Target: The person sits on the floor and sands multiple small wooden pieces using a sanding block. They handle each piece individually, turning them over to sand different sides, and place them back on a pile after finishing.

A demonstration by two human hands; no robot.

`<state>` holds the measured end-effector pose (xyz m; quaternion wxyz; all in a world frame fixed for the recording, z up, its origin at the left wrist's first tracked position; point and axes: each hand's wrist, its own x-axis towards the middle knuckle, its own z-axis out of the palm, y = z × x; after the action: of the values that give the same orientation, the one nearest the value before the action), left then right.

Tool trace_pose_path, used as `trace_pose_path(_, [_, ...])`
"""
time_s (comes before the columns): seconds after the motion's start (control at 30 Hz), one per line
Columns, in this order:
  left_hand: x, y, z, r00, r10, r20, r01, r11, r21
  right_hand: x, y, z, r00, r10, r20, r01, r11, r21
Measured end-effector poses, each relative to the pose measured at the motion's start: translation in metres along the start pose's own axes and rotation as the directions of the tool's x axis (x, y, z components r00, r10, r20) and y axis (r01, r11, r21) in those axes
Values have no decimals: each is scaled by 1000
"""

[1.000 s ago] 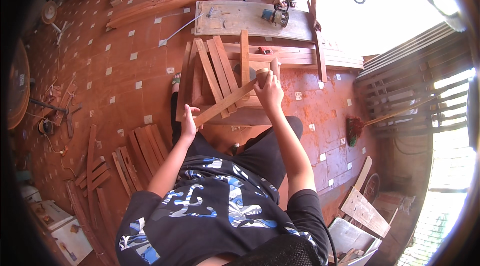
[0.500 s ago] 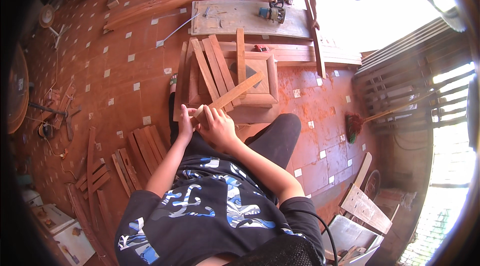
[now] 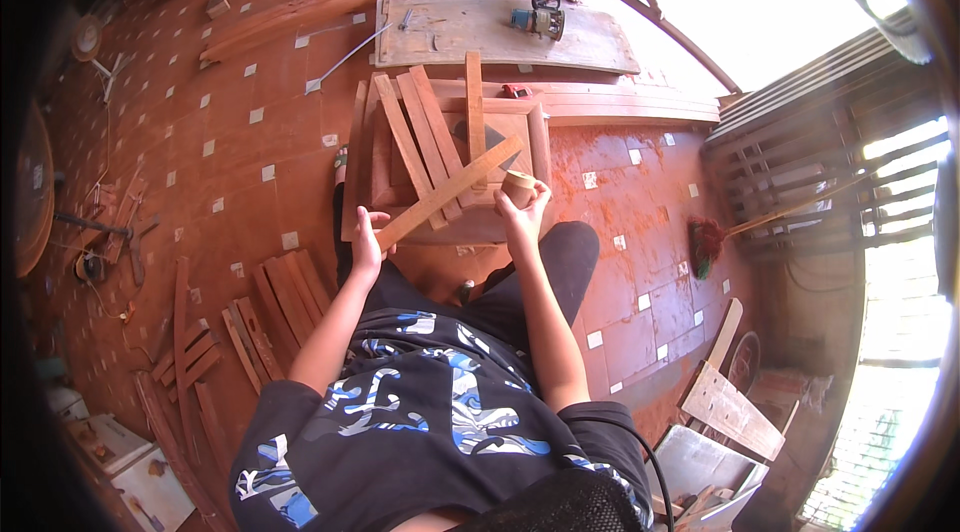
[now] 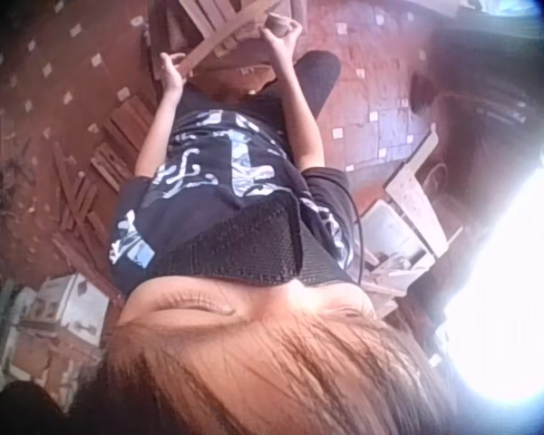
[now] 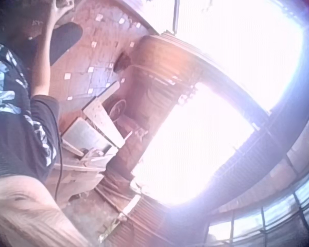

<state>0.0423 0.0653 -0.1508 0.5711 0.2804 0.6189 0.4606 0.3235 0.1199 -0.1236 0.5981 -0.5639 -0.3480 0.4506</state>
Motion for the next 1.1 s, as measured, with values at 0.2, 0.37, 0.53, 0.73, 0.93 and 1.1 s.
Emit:
trace_pose_path(0.2, [0,-3,-5,999,26,-24,-26,1000,5,-4,-17,10,987,136,85,-156,938,310])
trace_pose_path(0.37, [-3,1,-4,1000,7,4,-7,1000,21,-4,-11,4,986,126,108,-144,974,175])
trace_pose_path(0.53, [-3,1,-6,1000,-11,-5,11,1000,7,-1,-11,0,997,59,58,-66,991,115])
trace_pose_path(0.73, [-2,1,-4,1000,7,2,-7,1000,15,7,-9,-10,998,-57,-17,58,995,81])
trace_pose_path(0.93, [0,-6,-11,1000,22,-7,-22,1000,-5,57,-53,-2,988,-148,-35,134,955,-264])
trace_pose_path(1.1, [-1,-1,-9,999,33,-6,-33,999,18,92,-57,9,934,-279,224,304,289,-908])
